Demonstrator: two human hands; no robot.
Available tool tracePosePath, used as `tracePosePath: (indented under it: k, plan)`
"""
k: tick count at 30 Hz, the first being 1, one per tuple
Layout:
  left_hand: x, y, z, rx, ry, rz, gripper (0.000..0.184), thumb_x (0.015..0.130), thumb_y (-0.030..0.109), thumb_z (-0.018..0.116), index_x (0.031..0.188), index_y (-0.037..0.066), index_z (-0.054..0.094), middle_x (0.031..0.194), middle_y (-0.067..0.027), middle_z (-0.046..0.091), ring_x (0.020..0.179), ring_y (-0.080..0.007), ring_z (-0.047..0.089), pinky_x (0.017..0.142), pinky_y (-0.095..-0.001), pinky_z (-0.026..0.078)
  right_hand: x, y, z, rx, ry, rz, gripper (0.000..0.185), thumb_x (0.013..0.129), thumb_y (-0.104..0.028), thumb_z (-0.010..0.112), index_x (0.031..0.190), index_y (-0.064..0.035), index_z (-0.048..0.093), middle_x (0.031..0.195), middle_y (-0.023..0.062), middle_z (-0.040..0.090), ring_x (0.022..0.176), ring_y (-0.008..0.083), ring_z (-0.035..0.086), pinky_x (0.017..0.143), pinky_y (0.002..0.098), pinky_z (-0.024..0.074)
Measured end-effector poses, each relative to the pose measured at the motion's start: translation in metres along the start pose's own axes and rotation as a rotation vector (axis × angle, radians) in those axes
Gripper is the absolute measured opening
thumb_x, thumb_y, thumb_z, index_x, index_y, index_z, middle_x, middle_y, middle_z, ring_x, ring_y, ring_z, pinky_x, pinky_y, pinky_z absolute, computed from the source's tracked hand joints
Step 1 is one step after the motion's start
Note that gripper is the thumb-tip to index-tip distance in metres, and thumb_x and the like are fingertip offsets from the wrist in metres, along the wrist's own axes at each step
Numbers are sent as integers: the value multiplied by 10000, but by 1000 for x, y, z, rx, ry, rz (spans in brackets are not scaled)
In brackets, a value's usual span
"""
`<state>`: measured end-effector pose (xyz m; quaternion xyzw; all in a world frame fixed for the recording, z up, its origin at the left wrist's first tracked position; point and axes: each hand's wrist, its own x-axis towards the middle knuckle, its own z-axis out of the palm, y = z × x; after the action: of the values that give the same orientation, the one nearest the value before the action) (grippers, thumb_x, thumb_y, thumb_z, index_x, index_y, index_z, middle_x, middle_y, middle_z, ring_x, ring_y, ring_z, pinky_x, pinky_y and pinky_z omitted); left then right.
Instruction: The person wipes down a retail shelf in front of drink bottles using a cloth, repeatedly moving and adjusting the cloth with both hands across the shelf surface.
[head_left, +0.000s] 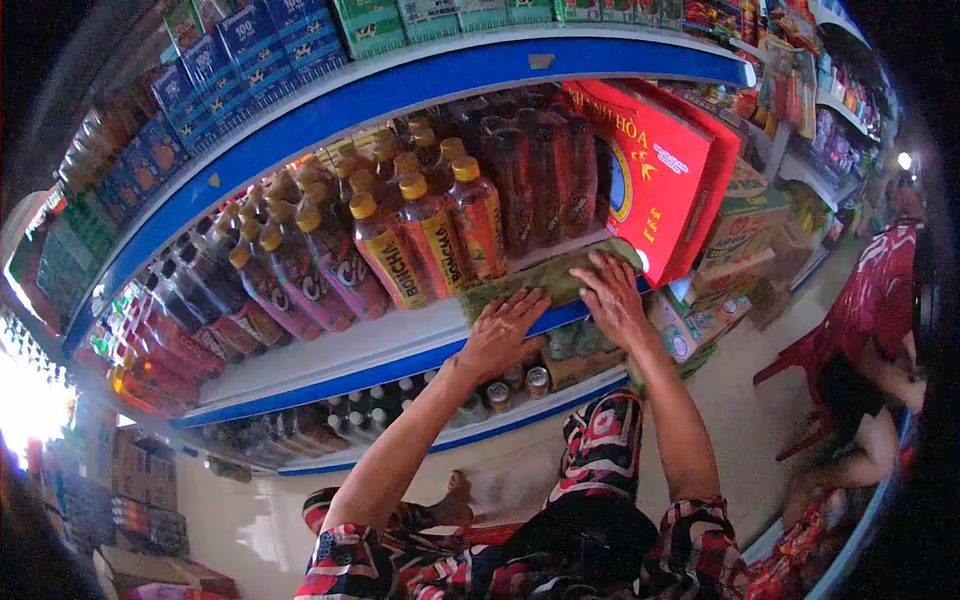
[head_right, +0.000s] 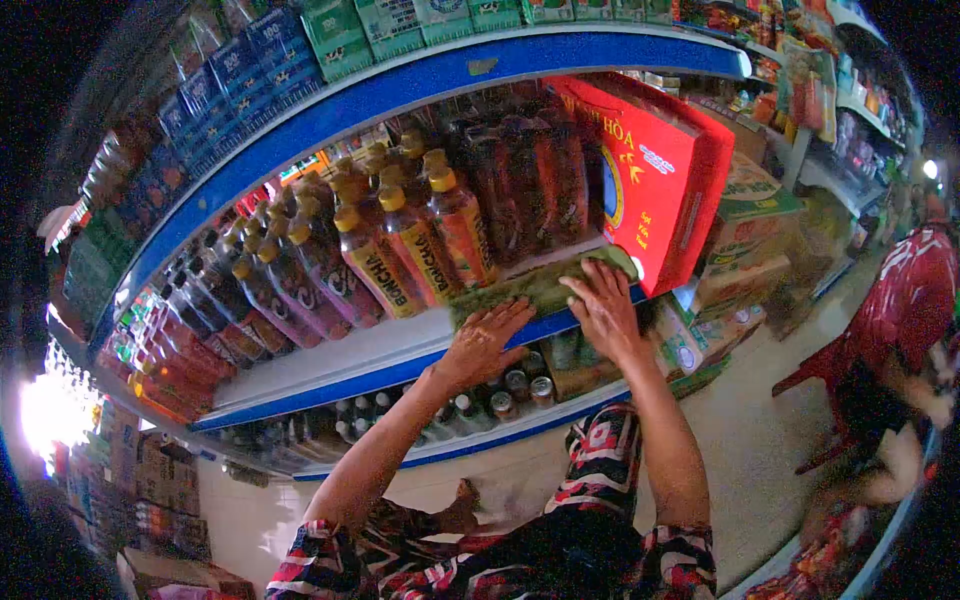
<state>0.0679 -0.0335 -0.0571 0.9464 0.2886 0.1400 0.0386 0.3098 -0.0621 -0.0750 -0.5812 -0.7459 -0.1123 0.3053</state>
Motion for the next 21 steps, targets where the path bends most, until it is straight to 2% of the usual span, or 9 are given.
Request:
tracePosePath:
  k: [4,6,8,15,18,21]
  plan:
    - [29,-6,30,37,154,-6,617,876,382,551,1405,145,341,1467,-91,322,1308,-307,359,1058,-462,295,16,14,9,24,0,110,357,899,-287,505,1238,-178,536,1363,205,422,1249,359,390,1021,489,286]
    - [33,-11,36,32,238,-7,621,872,393,554,1404,152,344,1463,-91,326,1286,-316,385,1048,-466,305,23,13,17,-68,0,139,364,902,-306,497,1242,-182,533,1361,207,424,1237,368,400,1006,500,296]
    - [35,-10,35,-13,231,-60,614,871,397,555,1398,155,354,1457,-92,333,1263,-325,406,1037,-470,315,27,7,25,-139,-2,173,387,899,-321,499,1263,-190,519,1363,208,422,1237,384,397,1007,529,287]
    - [39,4,41,-129,364,-285,597,851,377,582,1366,137,397,1432,-118,364,1206,-336,454,1009,-475,338,27,12,35,-164,18,119,432,874,-317,537,1284,-184,505,1366,206,414,1268,396,355,1016,570,265]
    - [37,5,52,-91,490,-298,558,816,327,614,1304,102,462,1402,-129,401,1175,-318,475,985,-467,355,23,4,33,-181,22,73,452,856,-285,559,1287,-166,492,1368,201,407,1263,403,349,1022,571,255]
    - [21,4,46,-53,482,-239,580,826,333,614,1328,104,432,1394,-112,409,1215,-311,445,1030,-458,324,16,-10,29,-178,7,77,455,858,-270,556,1292,-158,479,1379,202,393,1270,407,337,1042,561,228]
